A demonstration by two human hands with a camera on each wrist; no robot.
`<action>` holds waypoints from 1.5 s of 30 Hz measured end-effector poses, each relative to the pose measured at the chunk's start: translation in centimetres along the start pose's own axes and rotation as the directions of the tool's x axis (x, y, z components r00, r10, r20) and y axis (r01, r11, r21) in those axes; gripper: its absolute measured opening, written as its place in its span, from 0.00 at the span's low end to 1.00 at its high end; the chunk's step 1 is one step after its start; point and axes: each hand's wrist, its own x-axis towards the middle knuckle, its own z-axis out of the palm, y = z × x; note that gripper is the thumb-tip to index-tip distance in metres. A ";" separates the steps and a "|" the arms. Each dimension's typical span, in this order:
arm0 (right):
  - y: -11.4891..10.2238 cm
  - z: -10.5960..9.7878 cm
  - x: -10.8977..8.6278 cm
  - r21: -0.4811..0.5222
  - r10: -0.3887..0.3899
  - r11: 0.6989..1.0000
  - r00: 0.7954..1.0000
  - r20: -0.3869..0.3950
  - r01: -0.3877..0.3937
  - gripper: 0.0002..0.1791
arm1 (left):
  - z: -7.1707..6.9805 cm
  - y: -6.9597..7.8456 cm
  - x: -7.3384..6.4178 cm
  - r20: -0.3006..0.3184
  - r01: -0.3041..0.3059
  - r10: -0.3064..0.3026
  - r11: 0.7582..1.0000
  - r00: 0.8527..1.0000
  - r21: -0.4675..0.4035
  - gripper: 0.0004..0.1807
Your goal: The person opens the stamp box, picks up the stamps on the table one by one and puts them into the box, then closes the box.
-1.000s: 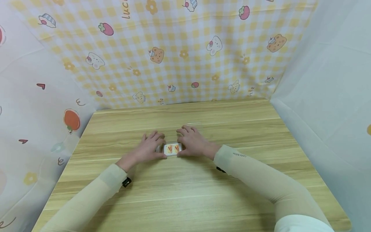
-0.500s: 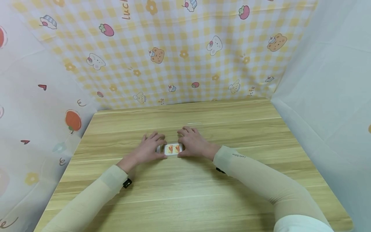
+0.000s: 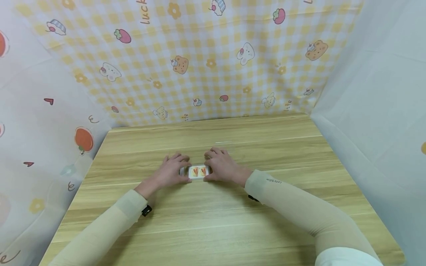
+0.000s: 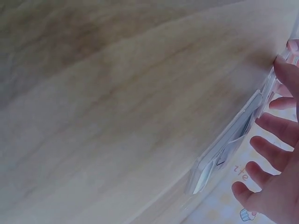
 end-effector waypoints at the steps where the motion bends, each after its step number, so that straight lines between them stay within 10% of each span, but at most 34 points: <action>1: 0.0 0.0 0.0 0.000 0.000 1.000 1.000 0.002 0.000 0.33 | 0.0 0.1 0.0 0.002 0.000 0.000 1.000 1.000 -0.001 0.36; 35: -1.2 -0.6 0.0 0.000 0.122 0.993 0.992 0.027 -0.122 0.38 | -0.6 0.9 0.0 0.010 -0.020 0.020 1.000 1.000 0.015 0.41; 45: -0.3 -1.5 -0.2 -0.013 0.155 0.988 0.988 0.020 -0.155 0.37 | -1.5 1.3 1.2 -0.113 -0.034 0.032 0.999 0.993 -0.017 0.38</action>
